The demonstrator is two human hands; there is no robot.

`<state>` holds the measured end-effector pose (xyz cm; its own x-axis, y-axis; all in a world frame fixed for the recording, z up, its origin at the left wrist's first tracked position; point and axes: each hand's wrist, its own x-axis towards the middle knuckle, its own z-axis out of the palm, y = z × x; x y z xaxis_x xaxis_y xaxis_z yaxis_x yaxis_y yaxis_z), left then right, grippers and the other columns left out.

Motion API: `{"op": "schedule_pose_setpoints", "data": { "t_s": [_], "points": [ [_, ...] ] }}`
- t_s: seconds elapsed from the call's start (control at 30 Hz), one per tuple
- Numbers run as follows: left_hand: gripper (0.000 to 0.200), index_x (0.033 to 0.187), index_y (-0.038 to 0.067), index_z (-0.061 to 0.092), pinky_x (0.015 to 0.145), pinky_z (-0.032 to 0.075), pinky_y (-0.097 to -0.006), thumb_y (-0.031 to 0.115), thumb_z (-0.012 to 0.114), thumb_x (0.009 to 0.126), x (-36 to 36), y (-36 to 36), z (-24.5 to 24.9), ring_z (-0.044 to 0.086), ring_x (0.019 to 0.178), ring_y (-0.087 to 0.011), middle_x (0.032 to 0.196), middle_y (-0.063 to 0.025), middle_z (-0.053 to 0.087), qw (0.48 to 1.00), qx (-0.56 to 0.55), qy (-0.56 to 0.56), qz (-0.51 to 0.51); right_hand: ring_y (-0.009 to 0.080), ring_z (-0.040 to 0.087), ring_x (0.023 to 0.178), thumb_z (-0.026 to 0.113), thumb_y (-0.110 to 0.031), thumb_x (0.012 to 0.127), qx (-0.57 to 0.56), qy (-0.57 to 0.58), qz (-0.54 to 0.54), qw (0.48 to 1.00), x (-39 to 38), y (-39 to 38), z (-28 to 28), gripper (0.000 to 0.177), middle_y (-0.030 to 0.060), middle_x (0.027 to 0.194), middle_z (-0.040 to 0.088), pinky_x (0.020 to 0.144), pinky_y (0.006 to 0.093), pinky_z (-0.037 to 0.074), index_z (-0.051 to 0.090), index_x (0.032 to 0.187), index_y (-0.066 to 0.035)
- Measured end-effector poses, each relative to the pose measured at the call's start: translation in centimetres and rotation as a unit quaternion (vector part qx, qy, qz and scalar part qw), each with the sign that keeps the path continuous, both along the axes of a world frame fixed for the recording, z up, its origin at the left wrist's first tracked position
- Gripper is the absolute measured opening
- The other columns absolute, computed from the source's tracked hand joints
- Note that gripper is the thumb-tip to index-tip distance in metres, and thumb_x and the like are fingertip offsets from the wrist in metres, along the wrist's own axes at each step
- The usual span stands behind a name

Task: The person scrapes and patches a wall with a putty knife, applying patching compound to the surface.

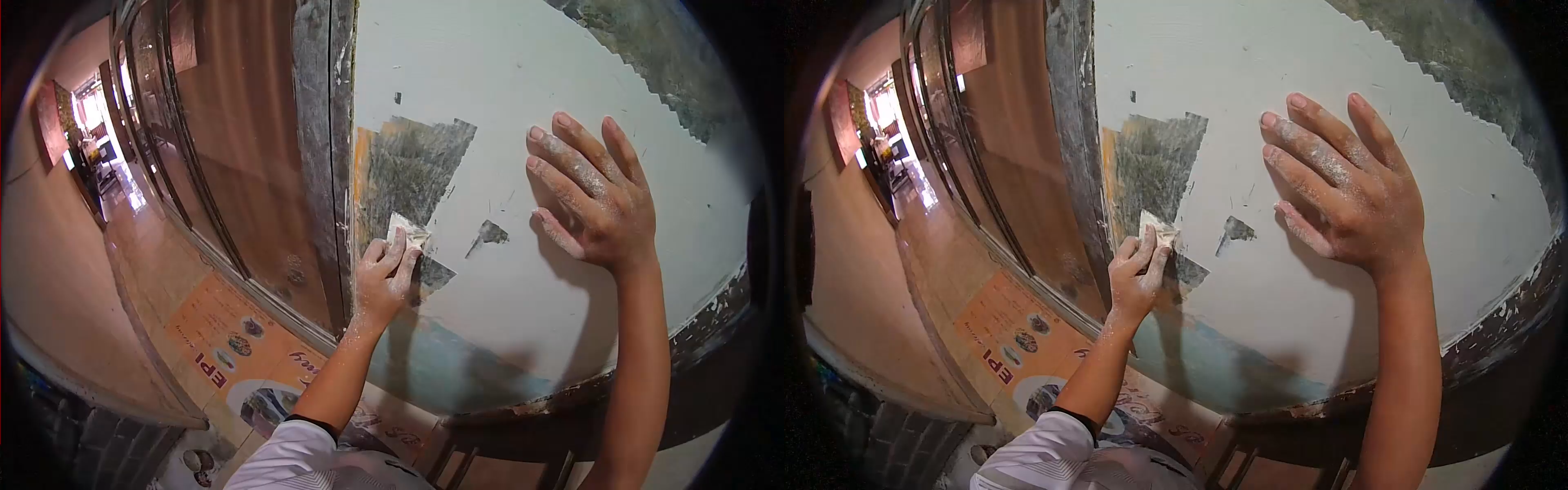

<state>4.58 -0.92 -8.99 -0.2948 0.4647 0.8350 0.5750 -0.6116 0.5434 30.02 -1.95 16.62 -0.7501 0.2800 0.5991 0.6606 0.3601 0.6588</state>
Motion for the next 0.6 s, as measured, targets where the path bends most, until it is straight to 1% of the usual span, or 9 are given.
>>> {"op": "schedule_pose_setpoints", "data": {
  "t_s": [0.07, 0.17, 0.3, 0.33, 0.47, 0.57, 0.6],
  "points": [
    [0.043, 0.131, -0.004, 0.071, 0.062, 0.045, -0.0315, 0.002, 0.08, 0.09, 0.0, 0.2, 0.0, 0.052, 0.068, -0.0213, 0.079, -0.0104, 0.053, 1.0, 0.0, -0.002, -0.008, 0.0213, 0.039, 0.156, 0.077, -0.043, 0.078, 0.002, 0.001, -0.001, 1.0, 0.1, 0.0, 0.0, 0.068, -0.0052, 0.161, 0.052, 0.134, 0.0525, 0.014, 0.064, 0.144, -0.03],
    [0.043, 0.133, -0.005, 0.07, 0.063, 0.045, -0.0314, 0.003, 0.079, 0.091, 0.1, 0.3, -0.3, 0.053, 0.068, -0.0206, 0.079, -0.0103, 0.054, 1.0, -0.007, 0.002, 0.01, 0.0213, 0.039, 0.156, 0.077, -0.043, 0.078, 0.004, 0.003, -0.005, 1.0, 0.1, -0.1, 0.1, 0.068, -0.0052, 0.161, 0.052, 0.134, 0.0525, 0.014, 0.064, 0.144, -0.03],
    [0.042, 0.132, -0.004, 0.07, 0.063, 0.046, -0.0318, 0.003, 0.079, 0.091, 0.2, -0.2, 1.3, 0.054, 0.069, -0.0206, 0.08, -0.0111, 0.056, 1.0, -0.014, -0.014, -0.013, 0.0212, 0.039, 0.156, 0.077, -0.043, 0.078, 0.004, 0.002, -0.006, 1.0, 0.1, -0.2, 0.0, 0.068, -0.0053, 0.161, 0.052, 0.134, 0.0525, 0.014, 0.064, 0.144, -0.031],
    [0.042, 0.132, -0.003, 0.071, 0.063, 0.046, -0.0321, 0.004, 0.08, 0.091, 0.2, -0.2, 1.0, 0.055, 0.068, -0.0206, 0.08, -0.011, 0.056, 1.0, -0.025, -0.003, 0.004, 0.0212, 0.039, 0.156, 0.077, -0.043, 0.078, 0.007, 0.003, -0.006, 1.0, 0.0, -0.3, 0.0, 0.069, -0.0053, 0.161, 0.052, 0.134, 0.0525, 0.014, 0.064, 0.144, -0.031],
    [0.043, 0.132, -0.001, 0.071, 0.063, 0.047, -0.0332, 0.006, 0.081, 0.091, 0.5, 0.3, 0.7, 0.054, 0.067, -0.0207, 0.078, -0.0104, 0.055, 1.0, -0.002, -0.018, 0.011, 0.0212, 0.039, 0.156, 0.077, -0.044, 0.078, 0.016, 0.003, -0.001, 1.0, -0.1, -0.2, -0.1, 0.069, -0.0053, 0.162, 0.052, 0.134, 0.0526, 0.014, 0.064, 0.144, -0.031],
    [0.043, 0.132, -0.001, 0.071, 0.063, 0.048, -0.0335, 0.007, 0.081, 0.091, 0.7, 0.0, 2.3, 0.055, 0.067, -0.0212, 0.078, -0.0104, 0.055, 0.999, 0.009, -0.033, -0.002, 0.0212, 0.038, 0.156, 0.077, -0.044, 0.078, 0.018, -0.003, 0.006, 1.0, -0.2, -0.6, 0.1, 0.069, -0.0054, 0.162, 0.052, 0.134, 0.0526, 0.014, 0.063, 0.144, -0.031],
    [0.043, 0.132, 0.0, 0.072, 0.064, 0.048, -0.0342, 0.008, 0.081, 0.092, 0.6, 0.0, 1.9, 0.055, 0.068, -0.0216, 0.078, -0.0104, 0.055, 1.0, -0.006, -0.029, -0.001, 0.0212, 0.038, 0.156, 0.077, -0.044, 0.078, 0.019, -0.005, 0.009, 1.0, -0.2, -0.6, 0.1, 0.069, -0.0054, 0.162, 0.052, 0.134, 0.0526, 0.014, 0.063, 0.144, -0.031]
  ]
}}
